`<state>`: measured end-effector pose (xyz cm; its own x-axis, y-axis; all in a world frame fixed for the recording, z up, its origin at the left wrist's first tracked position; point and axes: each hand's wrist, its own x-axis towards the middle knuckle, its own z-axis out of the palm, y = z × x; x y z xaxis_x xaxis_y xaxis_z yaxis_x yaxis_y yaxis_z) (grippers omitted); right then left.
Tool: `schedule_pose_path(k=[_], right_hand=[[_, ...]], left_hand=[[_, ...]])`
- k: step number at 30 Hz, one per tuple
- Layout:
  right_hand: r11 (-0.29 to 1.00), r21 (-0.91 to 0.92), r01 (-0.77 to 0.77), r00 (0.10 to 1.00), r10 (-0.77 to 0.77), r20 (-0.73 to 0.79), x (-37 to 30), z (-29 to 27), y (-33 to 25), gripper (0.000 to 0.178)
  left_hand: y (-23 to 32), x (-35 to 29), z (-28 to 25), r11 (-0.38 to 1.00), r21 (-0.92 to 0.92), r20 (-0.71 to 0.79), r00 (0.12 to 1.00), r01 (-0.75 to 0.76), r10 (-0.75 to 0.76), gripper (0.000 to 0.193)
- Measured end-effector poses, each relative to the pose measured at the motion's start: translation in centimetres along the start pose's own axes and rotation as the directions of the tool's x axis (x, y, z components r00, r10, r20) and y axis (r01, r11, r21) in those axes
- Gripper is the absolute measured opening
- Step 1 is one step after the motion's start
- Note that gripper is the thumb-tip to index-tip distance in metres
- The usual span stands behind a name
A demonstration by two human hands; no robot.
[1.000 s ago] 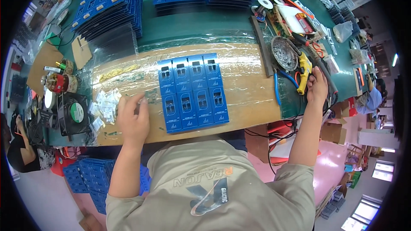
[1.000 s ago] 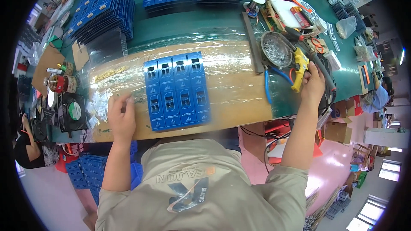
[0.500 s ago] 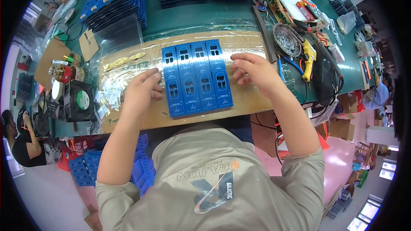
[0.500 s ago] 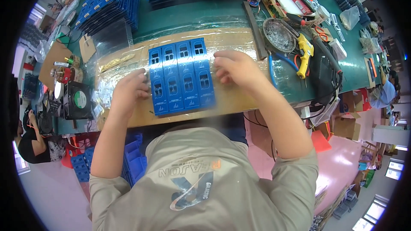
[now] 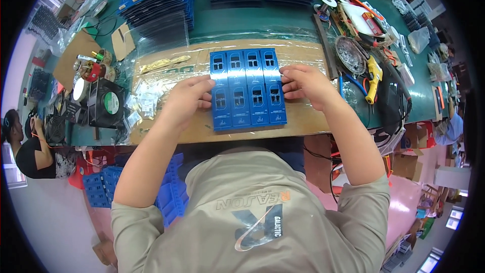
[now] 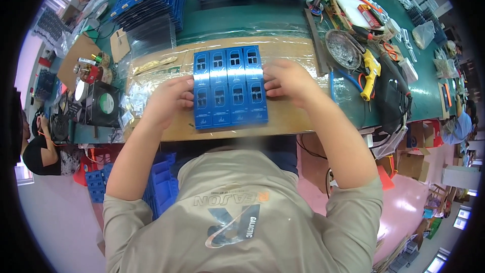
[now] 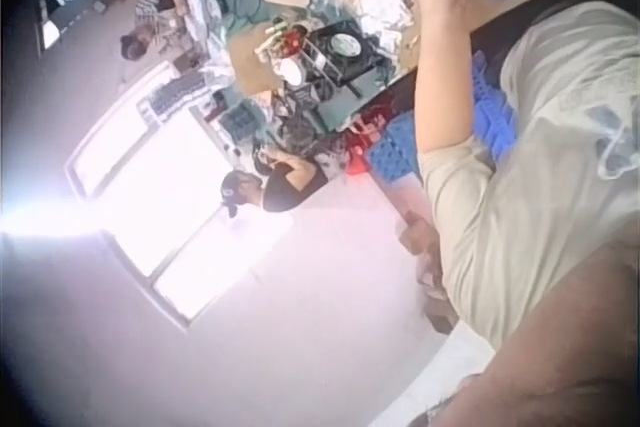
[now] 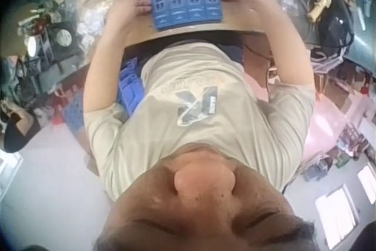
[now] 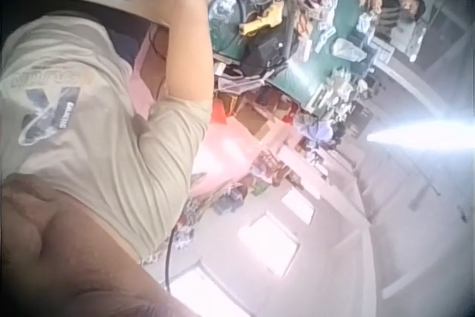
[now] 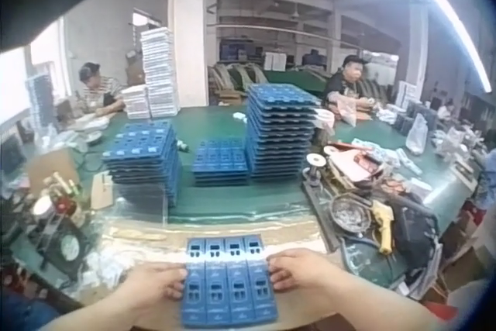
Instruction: The person solders electronic components onto blue PCB panels using a soldering iron and soldering wire.
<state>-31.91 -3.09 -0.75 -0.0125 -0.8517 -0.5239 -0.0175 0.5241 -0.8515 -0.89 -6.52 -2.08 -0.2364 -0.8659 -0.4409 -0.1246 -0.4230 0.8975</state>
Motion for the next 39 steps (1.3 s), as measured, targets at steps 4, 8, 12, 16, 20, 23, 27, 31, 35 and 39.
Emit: schedule_pose_path(k=[4,8,12,16,20,23,27,31,35,39], right_hand=[[0.998,0.047,-0.048,0.999,0.048,0.015,0.2,-0.2,-0.1,0.038],[0.994,0.085,-0.076,0.997,0.073,0.038,0.5,-0.3,-0.1,0.038],[0.983,0.148,-0.106,0.994,0.099,0.054,0.8,-0.9,0.4,0.037],[0.984,0.135,-0.117,0.991,0.107,0.084,1.2,-1.1,0.2,0.037],[0.982,0.128,-0.140,0.987,0.127,0.100,1.6,-1.2,0.1,0.035],[0.982,0.119,-0.150,0.985,0.138,0.103,1.6,-1.1,-0.2,0.029],[0.978,0.127,-0.167,0.982,0.154,0.106,1.5,-0.8,-0.4,0.025],[0.982,0.106,-0.158,0.986,0.151,0.075,1.3,-0.5,-0.2,0.022],[0.985,0.008,-0.173,0.984,0.172,0.048,1.7,-0.3,-0.6,0.024],[0.976,-0.067,-0.205,0.976,0.209,0.063,3.1,-0.8,-1.4,0.028]], left_hand=[[0.0,-0.2,-0.1,1.000,0.001,0.012,1.000,0.001,-0.001,0.057],[-0.5,0.0,-0.4,0.998,-0.053,0.008,1.000,0.026,-0.026,0.058],[-0.5,0.1,-0.6,0.992,-0.126,0.066,0.998,0.027,-0.019,0.057],[-0.5,0.1,-0.7,0.988,-0.151,0.061,0.998,0.042,-0.033,0.055],[-0.8,0.2,-0.8,0.988,-0.151,0.075,0.997,0.031,-0.020,0.047],[-0.7,0.0,-0.6,0.985,-0.173,0.094,0.996,0.018,-0.002,0.048],[-0.8,0.1,-0.8,0.985,-0.172,0.102,0.995,0.026,-0.009,0.050],[-0.7,0.1,-0.7,0.985,-0.170,0.106,0.994,0.029,-0.011,0.048],[0.1,0.1,-0.7,0.975,-0.214,0.119,0.992,0.066,-0.041,0.037],[0.2,0.8,-1.1,0.964,-0.253,0.120,0.991,0.083,-0.054,0.030]])
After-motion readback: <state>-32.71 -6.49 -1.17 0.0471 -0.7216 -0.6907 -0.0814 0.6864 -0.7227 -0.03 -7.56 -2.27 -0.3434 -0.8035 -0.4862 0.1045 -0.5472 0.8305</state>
